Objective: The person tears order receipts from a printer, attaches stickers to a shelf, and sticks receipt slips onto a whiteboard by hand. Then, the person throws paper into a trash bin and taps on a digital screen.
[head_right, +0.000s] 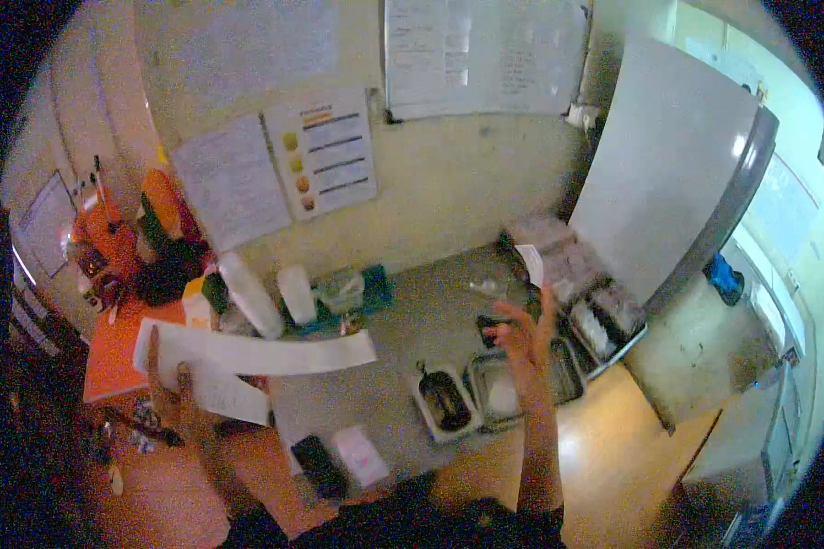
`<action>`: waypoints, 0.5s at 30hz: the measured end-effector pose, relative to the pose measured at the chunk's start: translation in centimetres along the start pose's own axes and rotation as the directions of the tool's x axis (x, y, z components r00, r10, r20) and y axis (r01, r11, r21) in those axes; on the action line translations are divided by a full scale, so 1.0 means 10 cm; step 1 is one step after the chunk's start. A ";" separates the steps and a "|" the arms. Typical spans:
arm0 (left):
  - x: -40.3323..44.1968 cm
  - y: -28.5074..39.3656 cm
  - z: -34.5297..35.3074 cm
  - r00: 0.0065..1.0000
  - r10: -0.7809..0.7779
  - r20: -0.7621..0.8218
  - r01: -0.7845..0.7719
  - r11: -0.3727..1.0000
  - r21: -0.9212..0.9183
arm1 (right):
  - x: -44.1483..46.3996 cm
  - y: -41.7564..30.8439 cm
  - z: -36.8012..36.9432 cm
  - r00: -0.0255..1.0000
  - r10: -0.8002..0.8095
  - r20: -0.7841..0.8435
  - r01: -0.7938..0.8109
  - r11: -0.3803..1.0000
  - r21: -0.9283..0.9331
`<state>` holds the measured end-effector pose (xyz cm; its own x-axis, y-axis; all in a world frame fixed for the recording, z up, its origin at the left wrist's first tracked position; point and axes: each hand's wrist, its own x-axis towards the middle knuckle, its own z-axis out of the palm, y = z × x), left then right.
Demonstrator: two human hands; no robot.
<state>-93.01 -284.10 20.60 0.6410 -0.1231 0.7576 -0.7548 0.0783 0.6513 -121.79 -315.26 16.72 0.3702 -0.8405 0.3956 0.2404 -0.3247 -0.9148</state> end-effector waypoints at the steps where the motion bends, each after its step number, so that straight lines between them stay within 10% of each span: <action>1: 0.03 -0.08 0.10 1.000 0.019 0.006 -0.019 0.999 -0.037 | 0.22 0.09 -0.02 0.997 0.054 0.061 -0.056 0.998 0.037; 7: -0.09 -0.54 0.82 0.992 -0.115 -0.044 0.114 0.993 -0.017 | 1.58 0.44 0.14 1.000 -0.002 -0.007 0.005 0.948 0.319; 15: -0.20 0.01 1.59 0.997 -0.076 -0.011 0.077 0.992 0.096 | 3.53 0.29 0.32 0.858 -0.514 -0.007 0.513 0.858 -0.026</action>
<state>-96.58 -299.57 18.49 0.6981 -0.1175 0.7063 -0.7132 -0.0264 0.7005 -105.14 -344.48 28.24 0.1878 -0.5575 0.8086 0.3733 -0.7210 -0.5838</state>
